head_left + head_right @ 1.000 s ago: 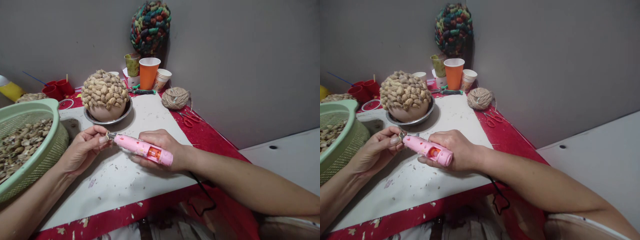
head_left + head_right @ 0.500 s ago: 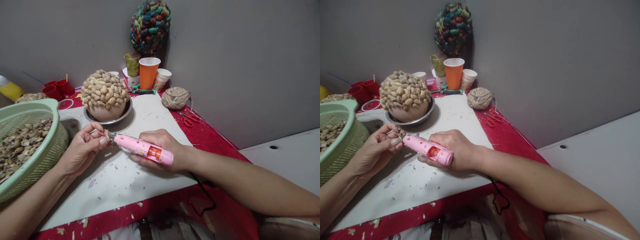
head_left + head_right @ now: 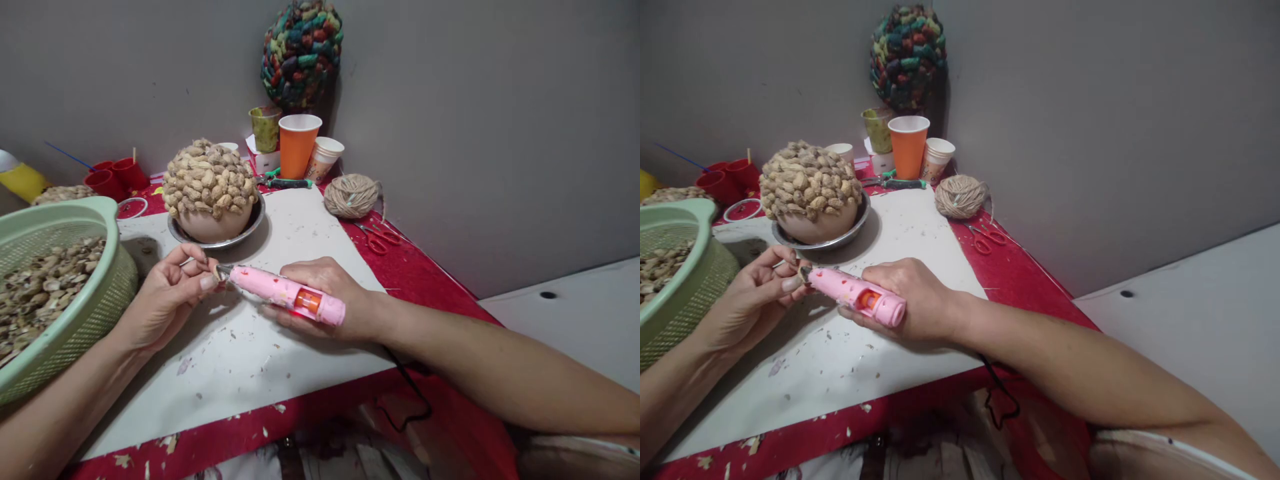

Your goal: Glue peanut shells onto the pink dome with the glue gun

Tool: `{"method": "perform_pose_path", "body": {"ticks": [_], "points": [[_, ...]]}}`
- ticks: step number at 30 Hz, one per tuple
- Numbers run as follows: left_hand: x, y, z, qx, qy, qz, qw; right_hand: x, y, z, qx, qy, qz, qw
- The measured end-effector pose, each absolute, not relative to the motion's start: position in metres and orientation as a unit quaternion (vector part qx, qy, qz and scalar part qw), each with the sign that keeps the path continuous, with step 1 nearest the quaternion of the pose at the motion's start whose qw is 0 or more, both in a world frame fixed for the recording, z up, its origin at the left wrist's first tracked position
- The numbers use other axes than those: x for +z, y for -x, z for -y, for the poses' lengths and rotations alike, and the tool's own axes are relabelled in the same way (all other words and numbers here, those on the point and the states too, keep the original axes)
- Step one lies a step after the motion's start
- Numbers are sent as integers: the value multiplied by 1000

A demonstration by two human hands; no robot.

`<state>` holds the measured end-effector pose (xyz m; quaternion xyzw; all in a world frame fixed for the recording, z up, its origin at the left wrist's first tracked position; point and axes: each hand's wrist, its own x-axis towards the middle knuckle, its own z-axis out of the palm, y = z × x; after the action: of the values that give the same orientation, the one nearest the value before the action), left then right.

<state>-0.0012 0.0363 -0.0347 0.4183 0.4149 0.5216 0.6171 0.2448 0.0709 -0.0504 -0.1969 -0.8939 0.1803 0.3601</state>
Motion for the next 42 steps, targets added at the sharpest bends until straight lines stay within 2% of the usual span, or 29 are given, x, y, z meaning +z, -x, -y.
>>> {"method": "perform_pose_path", "body": {"ticks": [16, 31, 42], "points": [[-35, 1, -37, 535, -414, -403, 616, -51, -244, -70, 195, 202, 884, 375], [-34, 2, -37, 544, -410, -394, 618, -51, -246, -70, 207, 220, 885, 354], [-36, 2, -39, 548, -409, -395, 614, -49, -244, -71, 238, 196, 872, 379]]}}
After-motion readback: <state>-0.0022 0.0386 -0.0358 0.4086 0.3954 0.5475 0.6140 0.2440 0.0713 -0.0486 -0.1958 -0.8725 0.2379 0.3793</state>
